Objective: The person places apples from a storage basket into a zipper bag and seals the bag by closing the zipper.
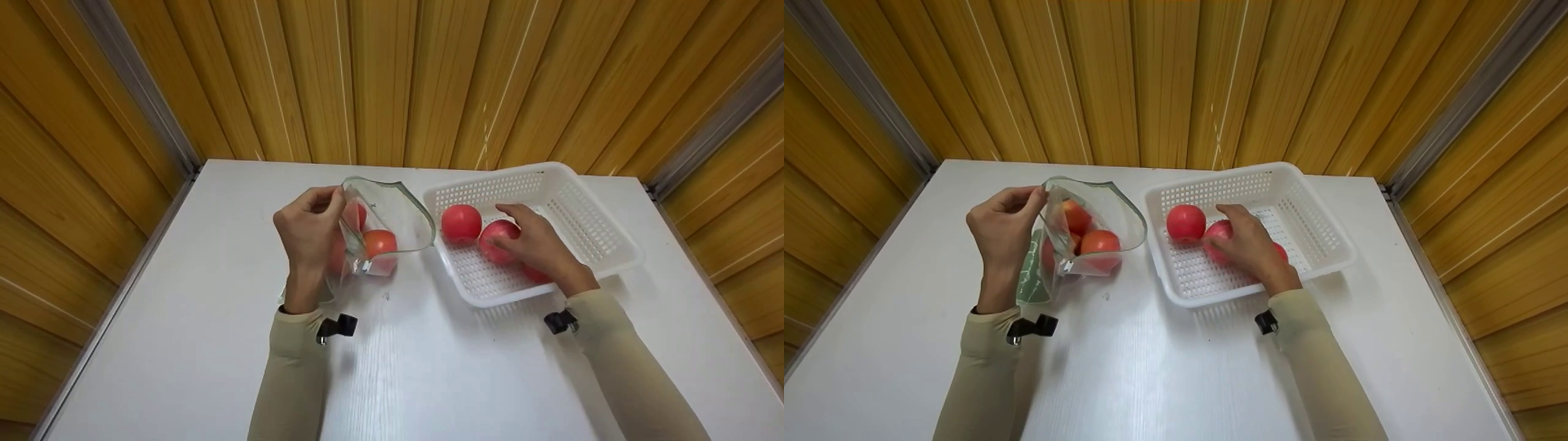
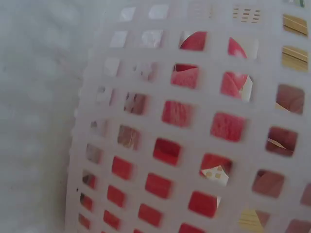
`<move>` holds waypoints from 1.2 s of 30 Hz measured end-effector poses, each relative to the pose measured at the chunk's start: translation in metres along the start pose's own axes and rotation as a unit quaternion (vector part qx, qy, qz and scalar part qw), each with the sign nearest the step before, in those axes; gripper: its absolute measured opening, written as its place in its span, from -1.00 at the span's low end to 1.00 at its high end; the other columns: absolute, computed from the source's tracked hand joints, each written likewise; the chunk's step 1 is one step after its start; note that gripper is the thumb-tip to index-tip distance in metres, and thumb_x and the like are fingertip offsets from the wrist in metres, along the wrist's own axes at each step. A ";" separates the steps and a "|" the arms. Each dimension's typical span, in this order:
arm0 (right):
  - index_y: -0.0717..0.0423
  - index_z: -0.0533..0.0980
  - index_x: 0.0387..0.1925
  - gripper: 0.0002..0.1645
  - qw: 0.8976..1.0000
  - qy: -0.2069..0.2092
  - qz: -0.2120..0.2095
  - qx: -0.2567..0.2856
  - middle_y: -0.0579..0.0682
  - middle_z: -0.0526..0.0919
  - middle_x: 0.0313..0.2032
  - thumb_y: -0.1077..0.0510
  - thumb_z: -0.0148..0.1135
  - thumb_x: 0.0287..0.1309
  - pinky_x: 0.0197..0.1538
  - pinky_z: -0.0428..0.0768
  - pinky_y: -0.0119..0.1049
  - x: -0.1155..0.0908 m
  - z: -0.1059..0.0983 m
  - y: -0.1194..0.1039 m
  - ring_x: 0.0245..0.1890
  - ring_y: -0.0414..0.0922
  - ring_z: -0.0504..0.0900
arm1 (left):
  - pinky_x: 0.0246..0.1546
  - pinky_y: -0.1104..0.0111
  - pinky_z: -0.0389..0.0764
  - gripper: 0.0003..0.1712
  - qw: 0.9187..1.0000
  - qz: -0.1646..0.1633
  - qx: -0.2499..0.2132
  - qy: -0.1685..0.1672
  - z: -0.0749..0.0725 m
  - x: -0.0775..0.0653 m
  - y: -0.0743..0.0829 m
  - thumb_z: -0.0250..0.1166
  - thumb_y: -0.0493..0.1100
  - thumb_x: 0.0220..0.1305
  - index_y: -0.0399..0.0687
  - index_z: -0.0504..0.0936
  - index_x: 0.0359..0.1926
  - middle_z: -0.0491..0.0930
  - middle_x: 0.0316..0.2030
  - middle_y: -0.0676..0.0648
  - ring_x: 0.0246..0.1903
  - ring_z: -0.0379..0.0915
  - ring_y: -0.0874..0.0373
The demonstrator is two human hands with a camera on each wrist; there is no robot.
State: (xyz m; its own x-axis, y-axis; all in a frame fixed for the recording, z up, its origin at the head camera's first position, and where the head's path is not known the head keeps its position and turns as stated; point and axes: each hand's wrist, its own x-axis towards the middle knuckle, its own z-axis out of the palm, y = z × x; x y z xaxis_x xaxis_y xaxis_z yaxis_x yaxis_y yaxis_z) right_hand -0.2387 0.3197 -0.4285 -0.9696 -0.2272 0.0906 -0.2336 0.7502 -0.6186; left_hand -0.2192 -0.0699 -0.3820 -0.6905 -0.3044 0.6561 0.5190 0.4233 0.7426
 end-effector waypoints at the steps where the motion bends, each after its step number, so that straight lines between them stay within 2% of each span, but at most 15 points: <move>1: 0.30 0.32 0.52 -0.12 1.000 -0.003 0.003 -0.002 0.32 0.44 0.41 0.17 0.51 0.28 0.40 0.43 0.23 -0.001 -0.001 0.001 0.40 0.29 0.41 | -0.32 0.47 0.71 -0.89 1.000 0.000 0.000 -0.001 0.000 0.000 0.000 0.43 -0.30 0.33 -0.26 0.86 -0.28 0.82 -0.36 -0.08 -0.46 0.72 0.21; 10: 0.29 0.26 0.56 -0.02 0.999 -0.033 0.038 -0.008 0.31 0.41 0.42 0.17 0.53 0.24 0.38 0.45 0.25 -0.003 -0.001 0.005 0.36 0.28 0.44 | -0.36 0.52 0.67 -0.89 1.000 0.010 0.001 0.002 0.000 0.001 0.000 0.42 -0.32 0.31 -0.27 0.86 -0.30 0.82 -0.38 -0.08 -0.47 0.72 0.18; 15: 0.30 0.26 0.56 0.00 0.998 -0.042 0.041 -0.021 0.30 0.43 0.39 0.16 0.55 0.21 0.37 0.45 0.26 -0.004 -0.001 0.005 0.33 0.28 0.44 | -0.37 0.51 0.67 -0.89 1.000 0.008 -0.001 0.004 0.000 0.001 -0.001 0.42 -0.32 0.31 -0.27 0.86 -0.30 0.81 -0.38 -0.07 -0.48 0.71 0.19; 36: 0.17 0.33 0.51 0.03 0.998 -0.042 0.054 -0.008 0.20 0.48 0.34 0.10 0.66 0.09 0.32 0.51 0.29 0.000 0.003 0.007 0.29 0.25 0.49 | -0.37 0.49 0.68 -0.89 1.000 0.001 -0.006 0.003 0.001 0.000 -0.001 0.43 -0.30 0.31 -0.26 0.86 -0.30 0.82 -0.38 -0.06 -0.48 0.71 0.21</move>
State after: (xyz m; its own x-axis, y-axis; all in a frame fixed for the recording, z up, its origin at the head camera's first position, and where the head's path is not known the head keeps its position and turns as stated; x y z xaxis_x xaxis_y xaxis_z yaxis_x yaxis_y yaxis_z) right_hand -0.2398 0.3231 -0.4351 -0.9798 -0.1951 -0.0430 -0.1290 0.7824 -0.6092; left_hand -0.2200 -0.0697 -0.3822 -0.6869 -0.3089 0.6578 0.5257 0.4137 0.7433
